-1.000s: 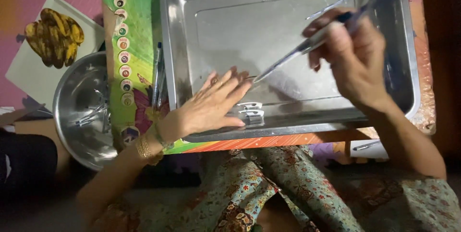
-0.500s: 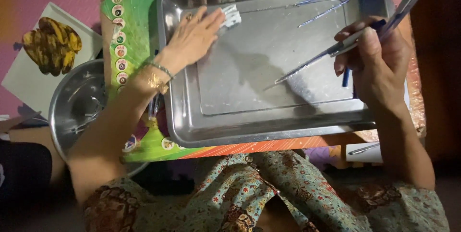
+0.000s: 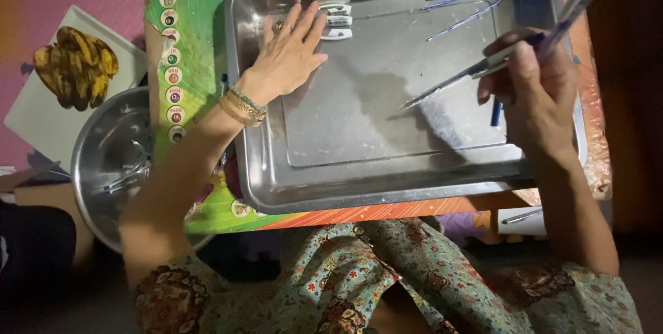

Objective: Assembling ballpoint pens by inserting ink refills into barrels and attaching caps.

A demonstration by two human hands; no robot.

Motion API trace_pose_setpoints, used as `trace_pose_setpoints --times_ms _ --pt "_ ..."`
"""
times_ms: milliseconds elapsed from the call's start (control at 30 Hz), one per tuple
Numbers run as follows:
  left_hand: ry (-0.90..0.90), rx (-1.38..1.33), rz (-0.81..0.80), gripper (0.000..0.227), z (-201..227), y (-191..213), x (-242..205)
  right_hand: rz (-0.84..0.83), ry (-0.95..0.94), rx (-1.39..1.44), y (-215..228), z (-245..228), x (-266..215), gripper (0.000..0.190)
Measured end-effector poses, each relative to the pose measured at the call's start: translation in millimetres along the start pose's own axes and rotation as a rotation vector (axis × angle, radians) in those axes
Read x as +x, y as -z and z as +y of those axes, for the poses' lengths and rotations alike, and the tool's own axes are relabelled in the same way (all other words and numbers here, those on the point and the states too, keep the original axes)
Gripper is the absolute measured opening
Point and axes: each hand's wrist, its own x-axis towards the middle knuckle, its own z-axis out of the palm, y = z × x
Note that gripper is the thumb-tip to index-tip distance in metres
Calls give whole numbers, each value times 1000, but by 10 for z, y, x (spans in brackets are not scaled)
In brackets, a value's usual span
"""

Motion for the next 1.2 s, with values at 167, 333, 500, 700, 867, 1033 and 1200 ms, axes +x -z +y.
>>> trace_pose_setpoints --times_ms 167,333,500,700,867,1033,1200 --pt "78 235 230 54 30 -105 71 -90 -59 160 -90 70 62 28" --pt "98 238 232 63 51 -200 119 -75 -94 112 -131 1 56 30" --pt "12 12 121 63 403 -41 129 -75 -120 144 -156 4 48 34" --pt "-57 77 246 72 531 -79 181 -57 -95 142 -176 -83 115 32" --pt "-345 -731 401 69 1271 287 -102 -143 -67 251 -239 -8 167 31" --pt "-179 -1046 249 31 1612 537 -290 -139 -31 300 -417 -6 151 33" --pt "38 -1638 -78 53 1554 573 -533 98 -90 181 -318 -126 -35 62"
